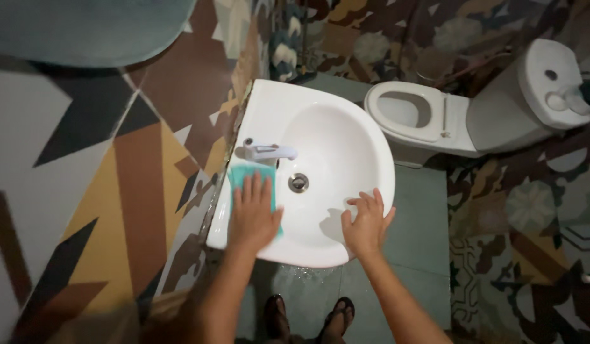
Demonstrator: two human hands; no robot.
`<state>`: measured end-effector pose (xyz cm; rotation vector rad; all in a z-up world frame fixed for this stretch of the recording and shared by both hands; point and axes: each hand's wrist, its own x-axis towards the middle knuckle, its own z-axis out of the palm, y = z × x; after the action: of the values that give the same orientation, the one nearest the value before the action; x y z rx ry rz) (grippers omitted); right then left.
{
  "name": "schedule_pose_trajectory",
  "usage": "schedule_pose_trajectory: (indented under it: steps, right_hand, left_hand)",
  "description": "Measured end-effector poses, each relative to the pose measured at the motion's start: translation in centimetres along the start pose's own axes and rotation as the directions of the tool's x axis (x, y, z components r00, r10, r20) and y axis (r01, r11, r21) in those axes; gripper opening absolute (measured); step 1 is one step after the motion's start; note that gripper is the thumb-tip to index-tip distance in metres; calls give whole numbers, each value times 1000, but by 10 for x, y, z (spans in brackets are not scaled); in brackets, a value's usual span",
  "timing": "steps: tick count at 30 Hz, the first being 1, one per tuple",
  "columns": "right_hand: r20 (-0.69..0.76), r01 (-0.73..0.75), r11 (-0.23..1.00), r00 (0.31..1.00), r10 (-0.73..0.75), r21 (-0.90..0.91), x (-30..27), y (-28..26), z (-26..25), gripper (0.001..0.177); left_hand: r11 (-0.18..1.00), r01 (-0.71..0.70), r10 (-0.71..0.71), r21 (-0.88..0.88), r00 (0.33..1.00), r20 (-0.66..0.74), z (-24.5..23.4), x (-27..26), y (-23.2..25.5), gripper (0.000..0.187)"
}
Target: The person washes a white bathroom sink by hand under running water, then uses a teal cloth to wipe the basin, faucet, and surrounding surfaces. The person rinses the cloth and continues wiping until the sink appears clean.
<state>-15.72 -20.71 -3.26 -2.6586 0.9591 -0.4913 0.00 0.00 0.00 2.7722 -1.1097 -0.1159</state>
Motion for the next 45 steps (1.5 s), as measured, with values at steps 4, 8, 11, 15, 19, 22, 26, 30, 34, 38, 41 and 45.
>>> schedule_pose_trajectory:
  steps: [4, 8, 11, 15, 19, 22, 26, 30, 34, 38, 41, 45]
  right_hand:
    - [10, -34, 999, 999, 33, 13, -1, -1, -2, 21]
    - [-1, -16, 999, 1000, 16, 46, -4, 2, -2, 21]
    - [-45, 44, 997, 998, -41, 69, -3, 3, -1, 21]
    - [-53, 49, 971, 998, -38, 233, -5, 23, -3, 22]
    - [241, -290, 305, 952, 190, 907, 2, 78, -22, 36]
    - [371, -406, 93, 891, 262, 909, 12, 128, -31, 42]
    - [461, -534, 156, 818, 343, 831, 32, 173, -29, 42]
    - [428, -465, 235, 883, 192, 853, 57, 200, -26, 41]
    - [397, -398, 417, 913, 93, 817, 87, 196, -25, 43]
    - [251, -113, 622, 958, -138, 774, 124, 155, -19, 46]
    - [298, -112, 677, 940, -164, 728, 148, 112, -13, 61]
    - [146, 193, 854, 944, -296, 483, 151, 83, -13, 59]
  left_hand:
    - [986, -148, 151, -75, 987, 45, -4, -52, 22, 79]
    - [967, -245, 256, -74, 916, 310, -26, -32, 23, 68]
    - [966, -242, 181, 91, 883, 434, -36, 0, 24, 69]
    - [971, -212, 145, 109, 888, 437, -18, -5, 57, 82]
    - [984, 91, 17, -151, 804, 594, 26, -12, 124, 87]
    - [826, 384, -107, -413, 827, 552, 73, 25, 187, 90]
    - [549, 375, -291, -747, 924, 250, 131, 151, 238, 93]
    - [485, 152, -376, -861, 925, -49, 158, 220, 248, 88]
    - [574, 93, 5, -814, 993, 117, 132, 138, 219, 82]
    - [842, 377, -13, -386, 729, 685, 88, 40, 140, 81]
    - [960, 268, -266, 86, 765, 587, 84, 40, 94, 96]
    - [966, 250, -249, -58, 968, 26, 132, 100, 85, 98]
